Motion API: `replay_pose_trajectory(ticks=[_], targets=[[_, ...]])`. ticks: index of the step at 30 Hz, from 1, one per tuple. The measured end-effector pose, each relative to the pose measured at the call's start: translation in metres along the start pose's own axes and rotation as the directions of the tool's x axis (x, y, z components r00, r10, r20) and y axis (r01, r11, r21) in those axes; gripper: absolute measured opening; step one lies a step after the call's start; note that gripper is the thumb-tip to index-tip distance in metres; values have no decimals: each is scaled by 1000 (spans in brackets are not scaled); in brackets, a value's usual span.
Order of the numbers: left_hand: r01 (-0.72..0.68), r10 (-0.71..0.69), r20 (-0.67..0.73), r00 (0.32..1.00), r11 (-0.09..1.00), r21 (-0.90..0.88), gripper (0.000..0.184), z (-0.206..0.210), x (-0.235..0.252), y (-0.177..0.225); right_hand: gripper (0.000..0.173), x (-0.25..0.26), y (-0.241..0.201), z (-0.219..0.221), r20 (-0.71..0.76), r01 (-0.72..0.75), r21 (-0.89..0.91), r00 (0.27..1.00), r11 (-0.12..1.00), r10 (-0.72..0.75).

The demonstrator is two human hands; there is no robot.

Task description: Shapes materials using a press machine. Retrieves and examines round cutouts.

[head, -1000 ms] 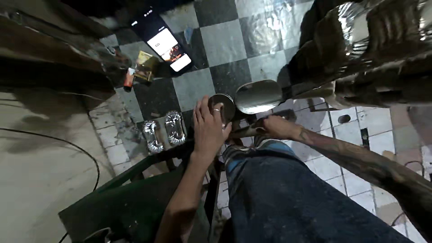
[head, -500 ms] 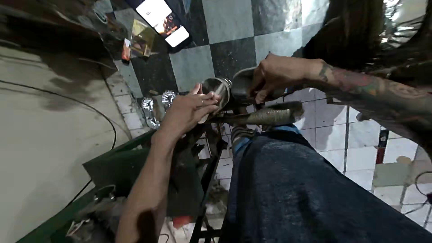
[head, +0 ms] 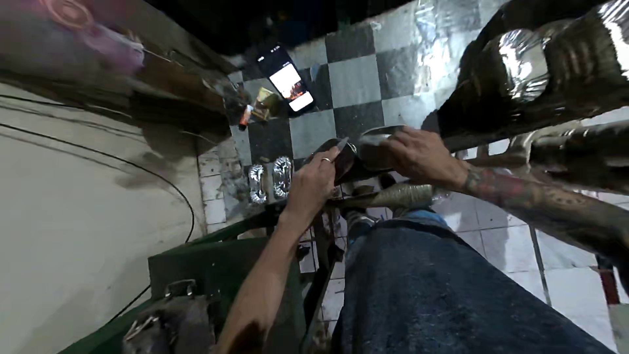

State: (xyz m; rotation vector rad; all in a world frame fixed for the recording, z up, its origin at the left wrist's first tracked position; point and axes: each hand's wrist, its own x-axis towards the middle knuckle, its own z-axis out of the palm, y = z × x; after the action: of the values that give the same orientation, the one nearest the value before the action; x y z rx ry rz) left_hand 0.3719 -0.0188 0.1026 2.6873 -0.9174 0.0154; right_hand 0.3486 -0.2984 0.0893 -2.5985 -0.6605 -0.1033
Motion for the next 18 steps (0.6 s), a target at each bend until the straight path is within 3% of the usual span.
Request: replay_pose_trajectory(ticks=[2,4,6,7,9,10,11,13,16,17,18], targets=[[63,-64,54,996,998,29,29,-13,-2,2,22,11,-10,-17,32,-93,-28,995,995,94],[192,-185,158,970,981,-26,31,-21,-8,11,26,20,-20,-26,232,-260,-31,937,965,260],[373,-352,125,928,853,-364,31,-31,-24,30,26,11,-33,-31,163,-298,134,948,945,275],[416,-448,110,888,677,-607,30,-28,-38,41,25,1,-43,-31,49,-269,297,962,916,267],[333,-555,208,805,134,-933,24,-11,-59,64,28,-15,-73,-25,-38,-273,685,912,675,408],[276,-585,265,767,-72,-959,23,1,-63,76,28,-20,-89,-16,-5,-278,812,876,514,483],[238,-600,308,738,-196,-951,25,12,-66,88,29,-24,-99,-6,68,-297,877,855,379,513],[168,-610,373,700,-366,-915,28,20,-69,106,24,-31,-101,2,303,-407,904,827,132,474],[37,-546,400,736,-558,-829,27,15,-77,118,18,-36,-78,-11,547,-490,828,813,-273,200],[69,-513,423,747,-574,-816,26,27,-78,118,19,-39,-73,-9,575,-511,800,803,-313,157],[146,-502,460,733,-545,-826,21,49,-77,114,18,-43,-67,-1,595,-542,795,785,-274,173]])
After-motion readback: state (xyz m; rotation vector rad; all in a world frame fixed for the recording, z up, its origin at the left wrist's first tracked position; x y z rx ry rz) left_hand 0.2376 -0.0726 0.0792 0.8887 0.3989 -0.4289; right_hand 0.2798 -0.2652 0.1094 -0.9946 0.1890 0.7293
